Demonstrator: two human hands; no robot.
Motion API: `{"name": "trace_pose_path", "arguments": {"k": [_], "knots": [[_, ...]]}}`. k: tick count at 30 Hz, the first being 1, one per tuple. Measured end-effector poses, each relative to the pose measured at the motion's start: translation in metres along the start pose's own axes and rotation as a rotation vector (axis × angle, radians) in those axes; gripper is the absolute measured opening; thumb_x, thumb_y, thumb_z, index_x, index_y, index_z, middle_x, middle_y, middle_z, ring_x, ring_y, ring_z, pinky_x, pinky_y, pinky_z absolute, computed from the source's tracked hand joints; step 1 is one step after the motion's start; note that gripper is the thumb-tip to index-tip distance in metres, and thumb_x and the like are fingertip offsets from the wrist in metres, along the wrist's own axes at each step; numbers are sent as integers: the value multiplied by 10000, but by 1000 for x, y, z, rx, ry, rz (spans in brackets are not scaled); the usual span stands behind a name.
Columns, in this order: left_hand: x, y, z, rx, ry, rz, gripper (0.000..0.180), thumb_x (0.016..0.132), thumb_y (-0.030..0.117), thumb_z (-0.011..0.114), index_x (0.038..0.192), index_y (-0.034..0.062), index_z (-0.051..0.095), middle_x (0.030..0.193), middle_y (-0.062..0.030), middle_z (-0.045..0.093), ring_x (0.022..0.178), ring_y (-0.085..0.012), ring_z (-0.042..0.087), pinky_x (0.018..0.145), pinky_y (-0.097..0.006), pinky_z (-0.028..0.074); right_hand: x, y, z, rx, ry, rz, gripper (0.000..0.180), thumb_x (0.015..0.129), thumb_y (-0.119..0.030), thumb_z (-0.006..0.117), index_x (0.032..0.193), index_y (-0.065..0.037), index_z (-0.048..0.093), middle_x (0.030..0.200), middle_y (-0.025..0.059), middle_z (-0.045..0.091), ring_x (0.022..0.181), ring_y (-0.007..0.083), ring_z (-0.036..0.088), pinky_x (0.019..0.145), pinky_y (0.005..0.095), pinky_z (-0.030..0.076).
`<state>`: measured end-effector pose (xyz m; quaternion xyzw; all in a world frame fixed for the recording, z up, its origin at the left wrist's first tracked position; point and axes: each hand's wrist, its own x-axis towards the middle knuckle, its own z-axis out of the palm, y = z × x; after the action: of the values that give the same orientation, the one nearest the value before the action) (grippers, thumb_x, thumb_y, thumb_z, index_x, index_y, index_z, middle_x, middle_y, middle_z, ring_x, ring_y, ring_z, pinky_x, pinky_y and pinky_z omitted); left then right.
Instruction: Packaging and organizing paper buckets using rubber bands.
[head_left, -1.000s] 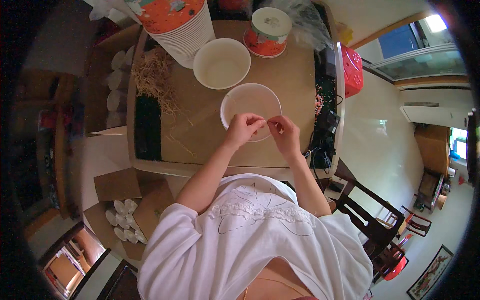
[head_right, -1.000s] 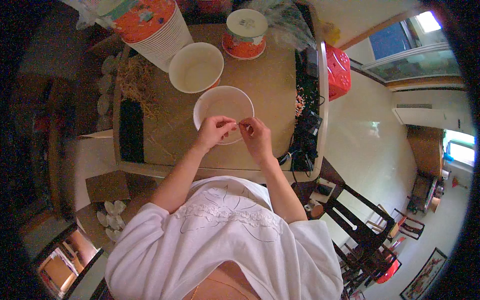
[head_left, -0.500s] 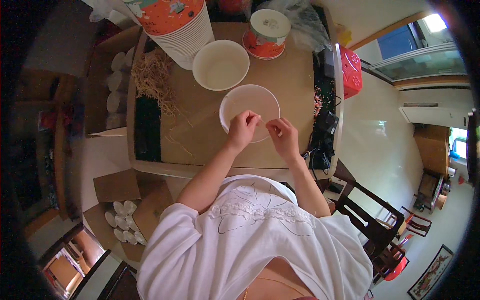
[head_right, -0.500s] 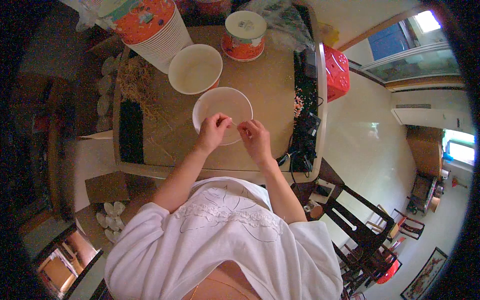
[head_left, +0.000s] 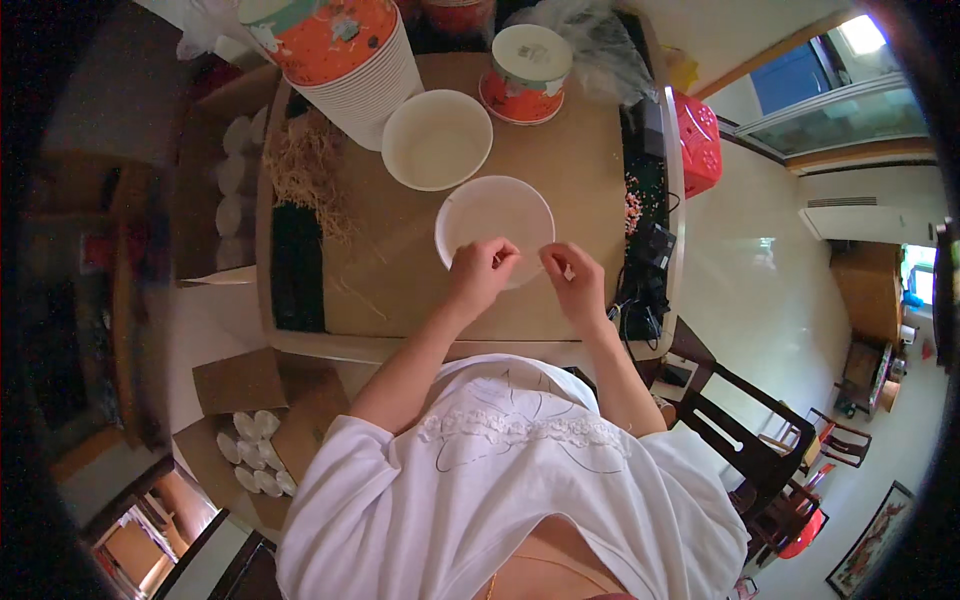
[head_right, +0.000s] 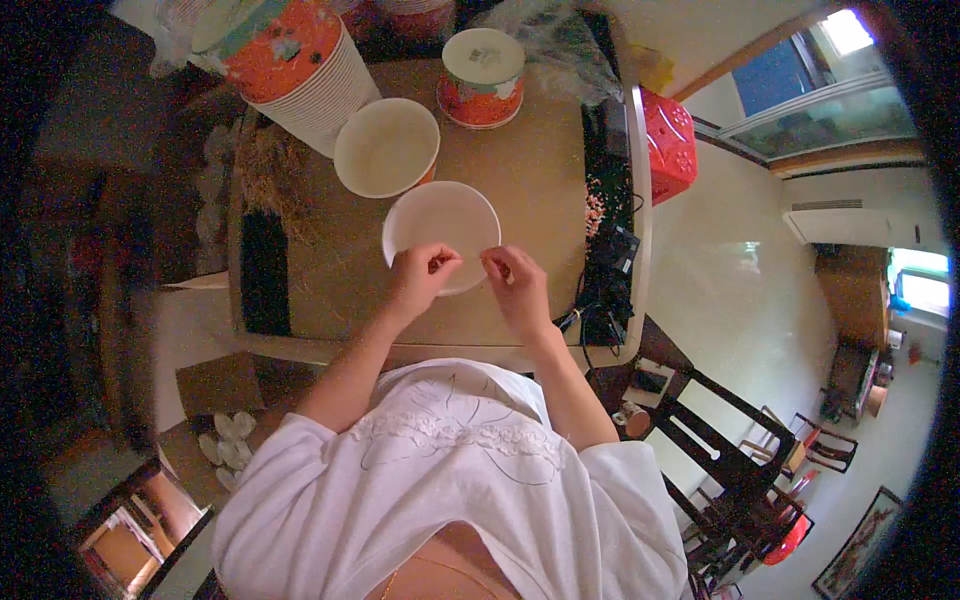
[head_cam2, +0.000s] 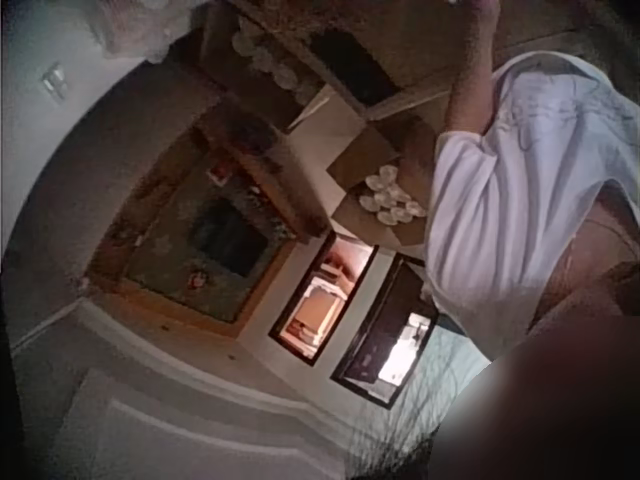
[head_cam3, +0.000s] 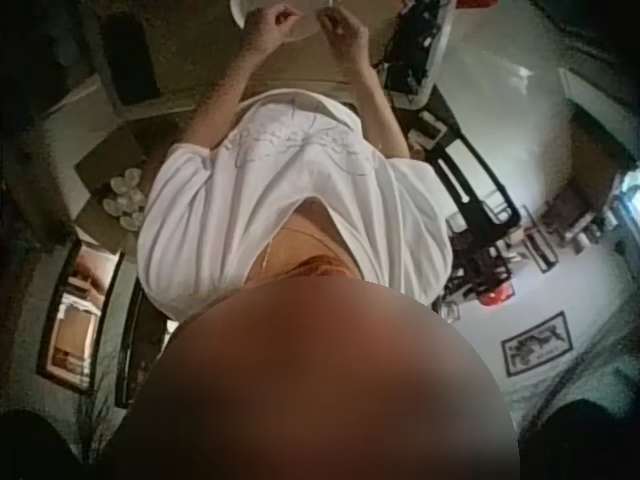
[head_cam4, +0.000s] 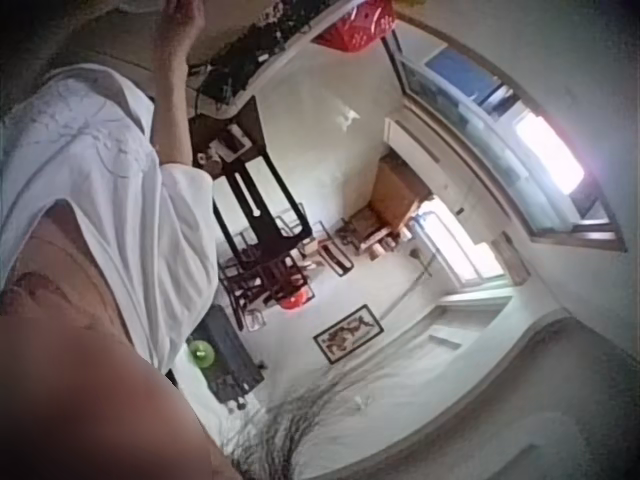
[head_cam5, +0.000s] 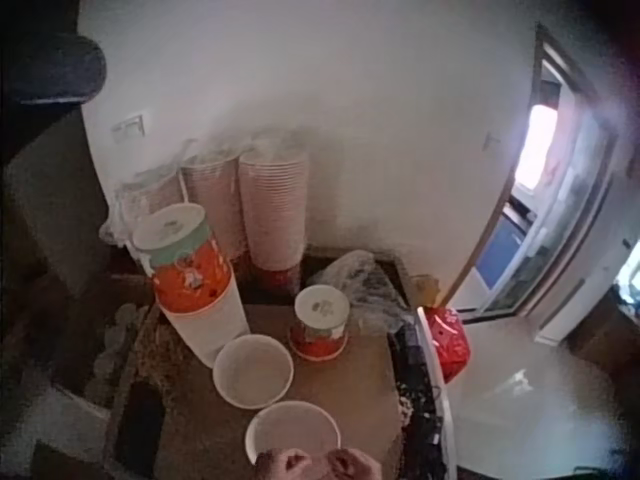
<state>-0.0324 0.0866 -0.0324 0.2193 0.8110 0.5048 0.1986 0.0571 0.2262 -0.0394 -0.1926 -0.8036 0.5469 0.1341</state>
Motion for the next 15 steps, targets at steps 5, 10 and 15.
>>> {"name": "trace_pose_path", "arguments": {"k": [5, 10, 15], "knots": [[-13, 25, -6, -64, -110, -49, 122, 815, 101, 609, 871, -7, 594, 757, -104, 638, 667, -139, 597, 612, -273, 474, -5, 5, 0, -68, 7, -186, 120, 708, 25, 622, 799, -43, 582, 780, 92, 555, 719, 217, 556, 624, 301, 456], [-24, 33, -1, -182, -89, -87, 98, 814, 96, 597, 833, 1, 587, 716, -78, 615, 626, -126, 559, 586, -260, 446, -12, 8, -3, -119, 38, -143, 115, 700, 18, 623, 768, -31, 545, 763, 94, 510, 708, 222, 528, 625, 313, 448], [-28, 36, -7, -412, -144, -98, 102, 825, 101, 596, 852, 3, 596, 719, -26, 609, 644, -70, 532, 593, -228, 440, -13, 22, -9, -116, 16, -48, 127, 694, 23, 620, 760, -20, 520, 745, 95, 483, 667, 222, 490, 612, 314, 436]]}}
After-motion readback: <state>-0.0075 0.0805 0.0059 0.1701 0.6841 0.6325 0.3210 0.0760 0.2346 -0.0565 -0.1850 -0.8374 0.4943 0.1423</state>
